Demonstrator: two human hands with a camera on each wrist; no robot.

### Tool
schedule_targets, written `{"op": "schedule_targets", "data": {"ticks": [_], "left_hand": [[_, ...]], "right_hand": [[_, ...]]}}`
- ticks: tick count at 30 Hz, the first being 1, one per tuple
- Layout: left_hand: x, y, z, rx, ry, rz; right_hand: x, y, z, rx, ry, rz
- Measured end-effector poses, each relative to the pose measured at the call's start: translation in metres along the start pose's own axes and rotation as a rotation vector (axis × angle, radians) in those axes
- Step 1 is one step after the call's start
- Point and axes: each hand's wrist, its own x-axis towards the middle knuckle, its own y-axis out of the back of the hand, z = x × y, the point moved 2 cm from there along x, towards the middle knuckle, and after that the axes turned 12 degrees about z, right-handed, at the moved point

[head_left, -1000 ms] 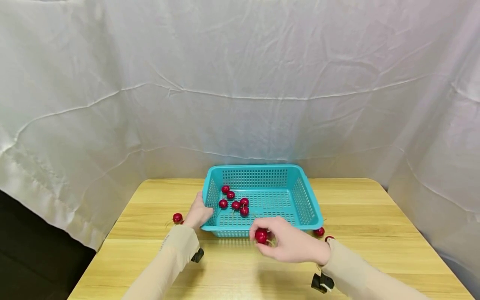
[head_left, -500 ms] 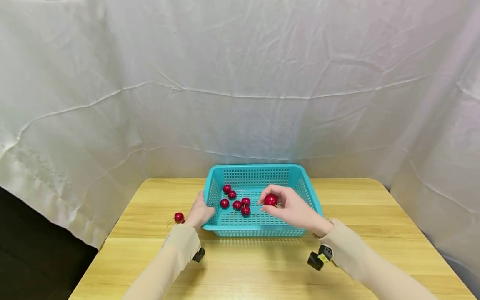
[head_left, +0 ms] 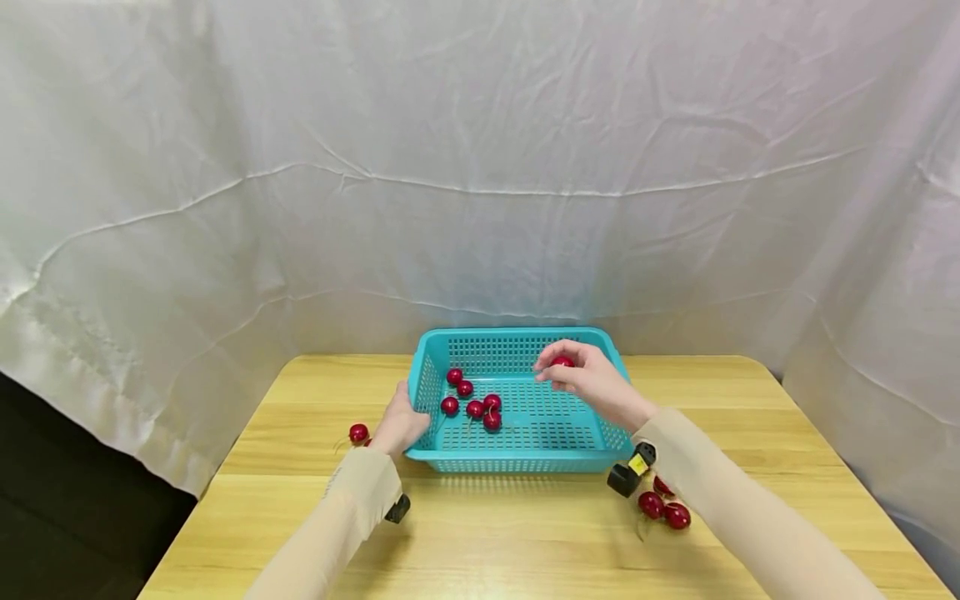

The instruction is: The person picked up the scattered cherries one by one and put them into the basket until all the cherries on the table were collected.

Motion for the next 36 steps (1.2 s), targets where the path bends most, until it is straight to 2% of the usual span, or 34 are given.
{"op": "schedule_targets", "data": {"ticks": [5,8,11,23,36], "left_hand": [[0.000,-0.001,0.000,-0.005,0.000,0.006],[0.000,-0.002,-0.001,0.000,0.000,0.009],[0.000,-0.002,-0.002,0.001,0.000,0.011],[0.002,-0.001,-0.002,-0.009,-0.012,0.008],[0.001,-0.001,-0.002,0.010,-0.014,0.011]], "right_hand": [[0.018,0.003,0.008,0.138,-0.083,0.021],[0.027,0.004,0.015,0.179,-0.137,0.032],[0.034,0.002,0.024,0.171,-0.181,0.057],[0.053,-0.012,0.046,0.136,-0.235,0.117],[0.067,-0.013,0.065,0.211,-0.317,0.185]]}}
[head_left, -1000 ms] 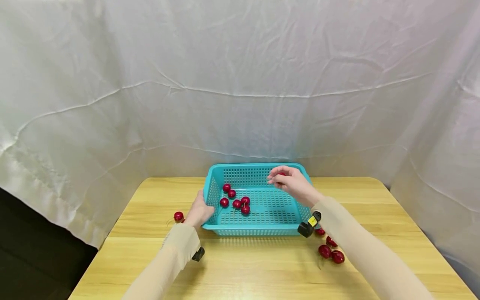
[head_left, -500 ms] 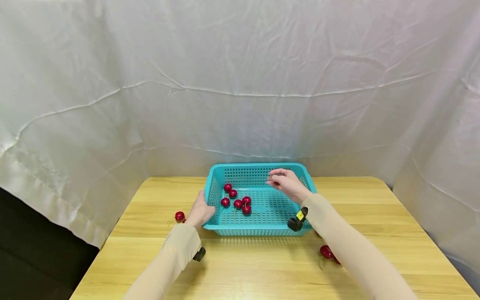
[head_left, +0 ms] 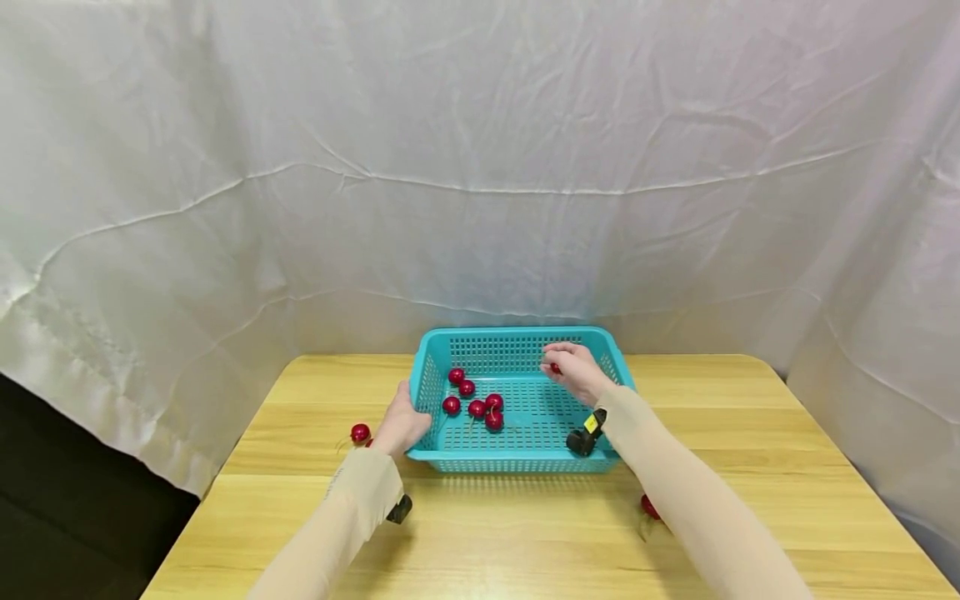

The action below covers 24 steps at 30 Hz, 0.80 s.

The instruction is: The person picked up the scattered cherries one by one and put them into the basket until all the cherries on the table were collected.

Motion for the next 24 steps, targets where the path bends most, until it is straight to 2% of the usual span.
{"op": "schedule_targets", "data": {"ticks": [11,20,24], "left_hand": [[0.002,-0.001,-0.001,0.002,0.005,0.005],[0.001,-0.001,-0.002,-0.004,-0.006,0.008],[0.001,-0.001,-0.002,-0.018,-0.015,0.011]], "right_hand": [[0.011,0.000,0.001,-0.008,-0.031,0.029],[0.019,0.003,0.014,-0.042,-0.020,0.078],[0.023,0.003,0.019,-0.057,0.007,0.069]]}}
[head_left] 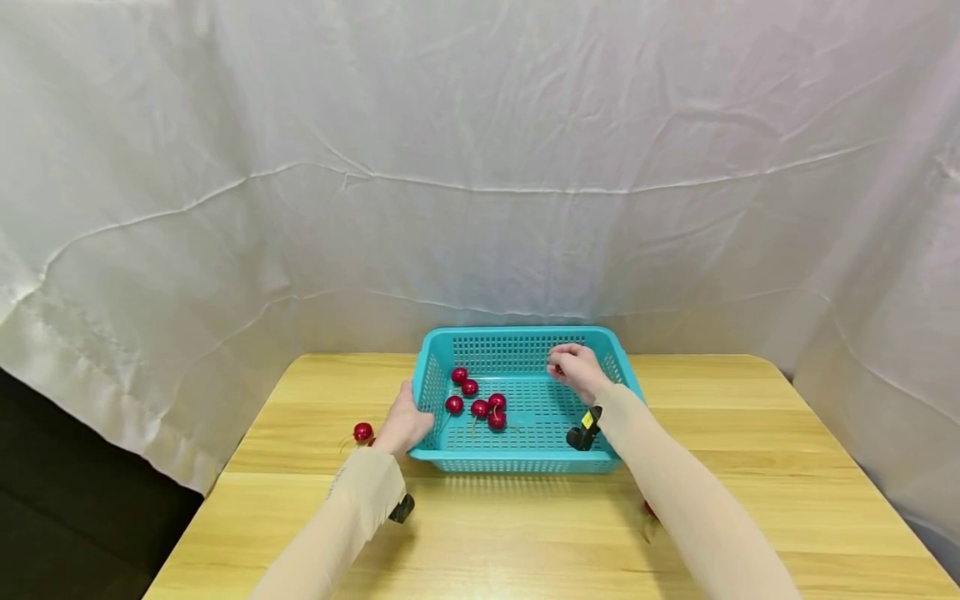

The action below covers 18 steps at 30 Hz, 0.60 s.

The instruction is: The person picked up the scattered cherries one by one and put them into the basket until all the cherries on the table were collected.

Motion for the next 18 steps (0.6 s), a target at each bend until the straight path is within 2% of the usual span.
{"op": "schedule_targets", "data": {"ticks": [11,18], "left_hand": [[-0.0019,-0.0006,0.0009,0.011,-0.001,0.001],[-0.0011,0.0006,0.0025,0.011,-0.006,0.010]], "right_hand": [[-0.0022,-0.0014,0.0099,-0.109,0.042,-0.070],[-0.0049,-0.0030,0.0084,-0.131,0.048,-0.087]]}}
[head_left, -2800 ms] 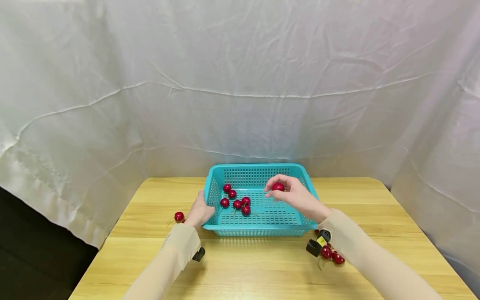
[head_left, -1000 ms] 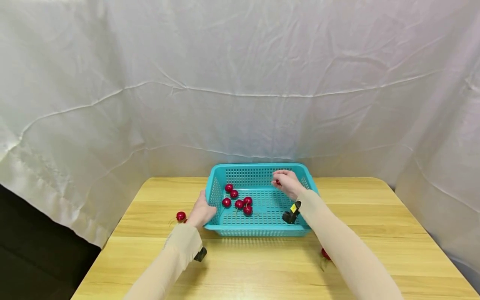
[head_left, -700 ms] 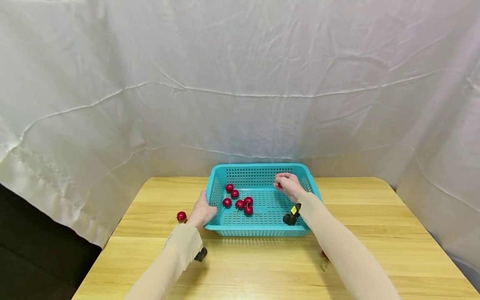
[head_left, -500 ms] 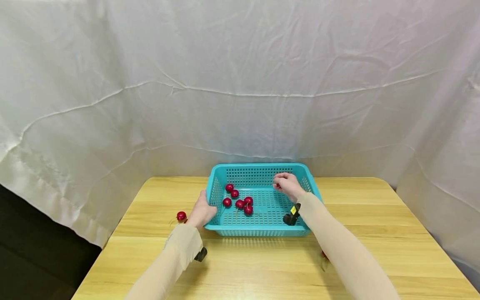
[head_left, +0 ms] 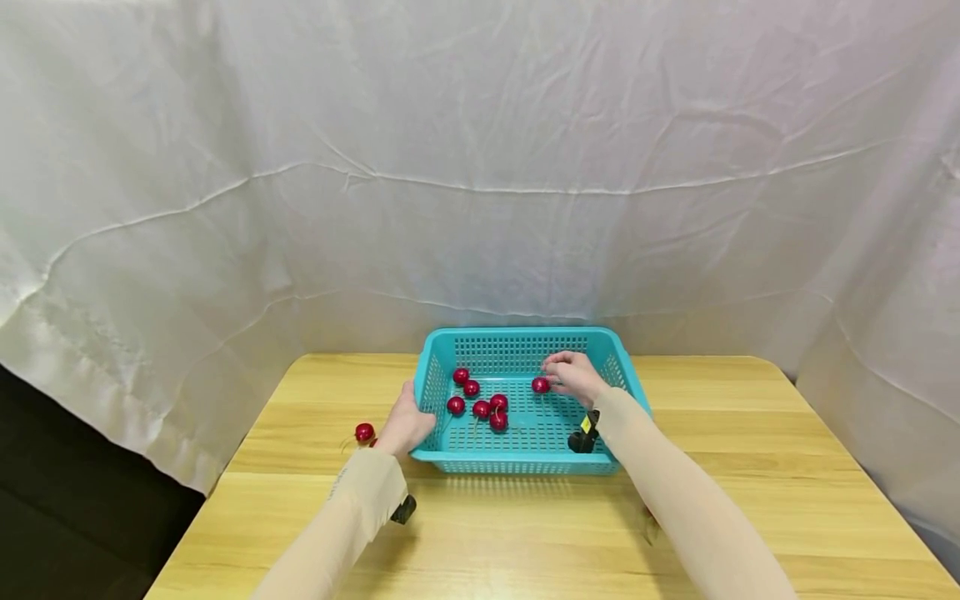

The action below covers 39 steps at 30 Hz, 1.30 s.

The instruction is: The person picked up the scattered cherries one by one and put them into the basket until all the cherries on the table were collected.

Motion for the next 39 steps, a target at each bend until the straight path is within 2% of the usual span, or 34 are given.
{"op": "schedule_targets", "data": {"ticks": [7,14,21,28,39], "left_hand": [[0.001,0.001,0.000,0.003,-0.001,-0.001],[0.000,0.000,-0.001,-0.004,0.007,-0.006],[0.000,0.001,0.000,-0.006,0.002,-0.007],[0.000,0.001,-0.001,-0.003,0.004,-0.006],[0.005,0.001,-0.002,-0.008,0.011,-0.015]], "right_hand": [[-0.001,0.000,-0.001,-0.007,0.000,-0.005],[0.002,-0.001,-0.003,0.016,-0.008,0.031],[0.003,-0.001,-0.012,0.050,0.020,0.052],[-0.002,0.002,-0.031,0.089,0.035,0.047],[-0.019,0.014,-0.065,0.070,0.157,0.032]]}}
